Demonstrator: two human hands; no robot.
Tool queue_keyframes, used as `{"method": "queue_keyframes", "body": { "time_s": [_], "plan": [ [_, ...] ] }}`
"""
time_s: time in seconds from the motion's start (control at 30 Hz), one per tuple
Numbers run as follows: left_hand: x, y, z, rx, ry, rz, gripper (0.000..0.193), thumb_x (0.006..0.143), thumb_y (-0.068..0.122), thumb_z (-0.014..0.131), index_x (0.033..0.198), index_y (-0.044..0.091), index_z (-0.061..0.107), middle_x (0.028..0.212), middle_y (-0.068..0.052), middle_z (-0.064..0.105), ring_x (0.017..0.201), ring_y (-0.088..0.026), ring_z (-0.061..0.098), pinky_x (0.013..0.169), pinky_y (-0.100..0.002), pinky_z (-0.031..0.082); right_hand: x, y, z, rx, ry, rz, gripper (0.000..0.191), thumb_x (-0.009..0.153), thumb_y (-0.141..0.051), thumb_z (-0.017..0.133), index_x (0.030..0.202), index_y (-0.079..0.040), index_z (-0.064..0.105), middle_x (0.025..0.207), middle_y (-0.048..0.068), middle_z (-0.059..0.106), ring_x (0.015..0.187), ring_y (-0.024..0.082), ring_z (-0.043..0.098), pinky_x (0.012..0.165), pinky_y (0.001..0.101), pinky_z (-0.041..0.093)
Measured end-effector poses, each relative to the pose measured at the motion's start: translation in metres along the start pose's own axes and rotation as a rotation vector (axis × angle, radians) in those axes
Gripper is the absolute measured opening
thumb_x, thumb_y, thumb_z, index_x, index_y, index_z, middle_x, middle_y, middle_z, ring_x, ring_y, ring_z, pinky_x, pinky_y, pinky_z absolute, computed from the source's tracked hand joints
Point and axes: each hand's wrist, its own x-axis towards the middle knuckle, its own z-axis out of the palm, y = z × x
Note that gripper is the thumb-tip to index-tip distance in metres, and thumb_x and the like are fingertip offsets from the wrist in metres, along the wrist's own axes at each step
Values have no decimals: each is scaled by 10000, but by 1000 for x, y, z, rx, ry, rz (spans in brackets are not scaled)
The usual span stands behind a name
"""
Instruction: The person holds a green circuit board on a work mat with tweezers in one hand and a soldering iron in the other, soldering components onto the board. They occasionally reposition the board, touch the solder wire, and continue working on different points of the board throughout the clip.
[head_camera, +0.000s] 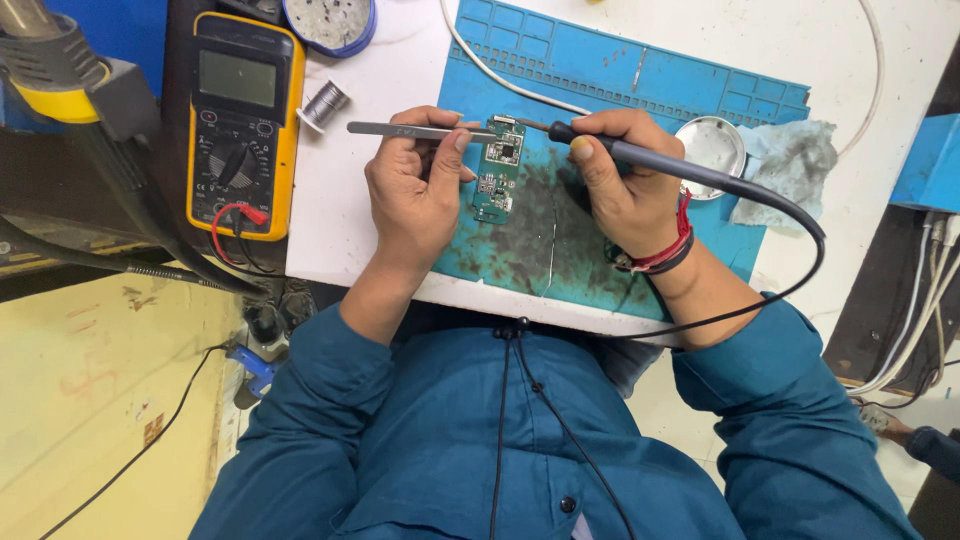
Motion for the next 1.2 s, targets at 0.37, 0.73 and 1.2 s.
{"method": "queue_keyframes", "body": {
  "time_s": [0.37,0.73,1.2],
  "plan": [
    [1,4,0,79,-5,28,147,1072,81,636,1174,-17,595,1046,-112,776,838,-94,734,707,-245,635,4,3,2,215,65,227,203,1121,-205,663,1183,-24,596,1011,14,664,876,59,623,742,216,492],
    [2,6,1,156,-25,41,104,1081,65,635,1147,-9,603,1029,-100,786,754,-97,726,661,-234,602,5,-4,-4,117,-2,177,185,1128,-173,665,1163,1,617,926,25,675,754,47,590,669,203,462],
    [3,10,2,192,-70,6,93,1075,85,634,1122,7,613,993,-81,795,707,-80,708,625,-222,575,6,-9,-11,38,-96,118,157,1074,-107,670,999,20,619,781,22,621,643,60,520,582,221,397]
  ]
}}
